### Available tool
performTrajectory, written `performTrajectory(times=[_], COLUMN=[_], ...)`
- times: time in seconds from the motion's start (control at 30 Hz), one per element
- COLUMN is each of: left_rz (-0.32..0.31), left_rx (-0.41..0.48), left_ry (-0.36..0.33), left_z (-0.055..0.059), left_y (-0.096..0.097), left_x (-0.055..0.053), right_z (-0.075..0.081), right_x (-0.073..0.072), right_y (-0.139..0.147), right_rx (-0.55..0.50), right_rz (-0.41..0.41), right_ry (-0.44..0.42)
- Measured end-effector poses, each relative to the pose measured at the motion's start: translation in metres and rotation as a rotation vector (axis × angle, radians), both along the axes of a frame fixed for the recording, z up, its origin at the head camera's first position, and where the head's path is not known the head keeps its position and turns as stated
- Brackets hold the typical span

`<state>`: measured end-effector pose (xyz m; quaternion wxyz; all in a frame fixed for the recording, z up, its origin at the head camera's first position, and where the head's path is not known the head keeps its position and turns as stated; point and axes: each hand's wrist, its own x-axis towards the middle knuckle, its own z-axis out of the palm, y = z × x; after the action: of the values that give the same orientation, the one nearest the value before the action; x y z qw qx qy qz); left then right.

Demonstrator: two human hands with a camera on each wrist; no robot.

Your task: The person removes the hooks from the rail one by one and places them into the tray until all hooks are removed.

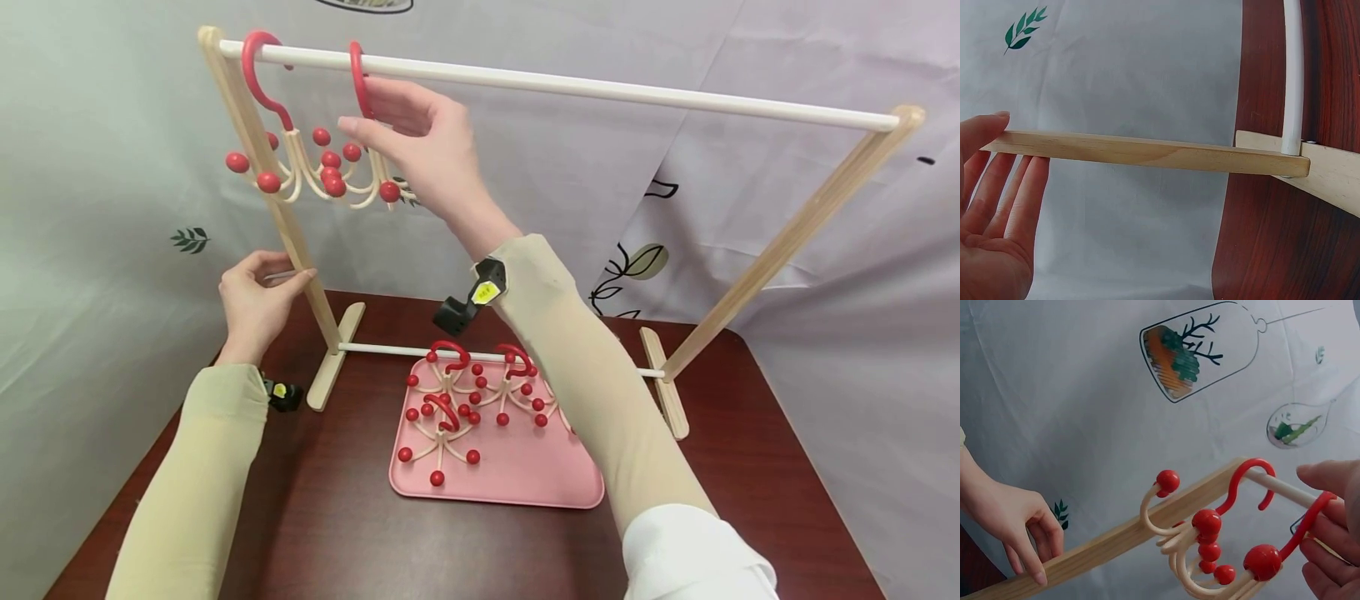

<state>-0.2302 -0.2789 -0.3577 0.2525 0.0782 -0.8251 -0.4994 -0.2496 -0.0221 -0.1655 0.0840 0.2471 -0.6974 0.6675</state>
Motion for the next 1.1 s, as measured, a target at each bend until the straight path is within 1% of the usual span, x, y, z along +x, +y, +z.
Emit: performTrajectory(times=[0.2,0.3,0.37,0.47,0.53,0.67,0.77,0.93,1.1], left_rz=[-0.003,-0.008,-0.012,-0.013,-0.01,0.002,0.007,0.005,0.004], left_rx=[0.011,0.02,0.024,0.022,0.02,0.007,0.003,0.007,0.001], left_ry=[0.001,0.002,0.008,0.012,0.012,-0.001,-0.008,-0.006,-0.002], left_z=[-0.001,-0.002,-0.002,-0.002,-0.002,-0.002,-0.002,-0.003,-0.002], left_y=[0.0,0.0,-0.001,-0.001,-0.002,-0.003,-0.005,-0.006,-0.006], left_x=[-0.001,0.0,0.0,0.0,0.001,0.001,0.0,-0.001,-0.001], right_z=[-0.002,-0.001,0.0,0.002,0.004,0.007,0.008,0.012,0.02], right_x=[-0.005,-0.004,-0.002,0.002,0.006,0.012,0.016,0.022,0.029], right_y=[0.01,0.018,0.024,0.033,0.038,0.047,0.053,0.061,0.071], right_rx=[-0.104,-0.103,-0.086,-0.066,-0.067,-0.111,-0.126,-0.134,-0.218], right_rz=[-0.069,-0.124,-0.158,-0.186,-0.191,-0.179,-0.181,-0.216,-0.214], right_ry=[0.035,0.045,0.039,0.016,-0.002,-0.028,-0.02,-0.001,0.029])
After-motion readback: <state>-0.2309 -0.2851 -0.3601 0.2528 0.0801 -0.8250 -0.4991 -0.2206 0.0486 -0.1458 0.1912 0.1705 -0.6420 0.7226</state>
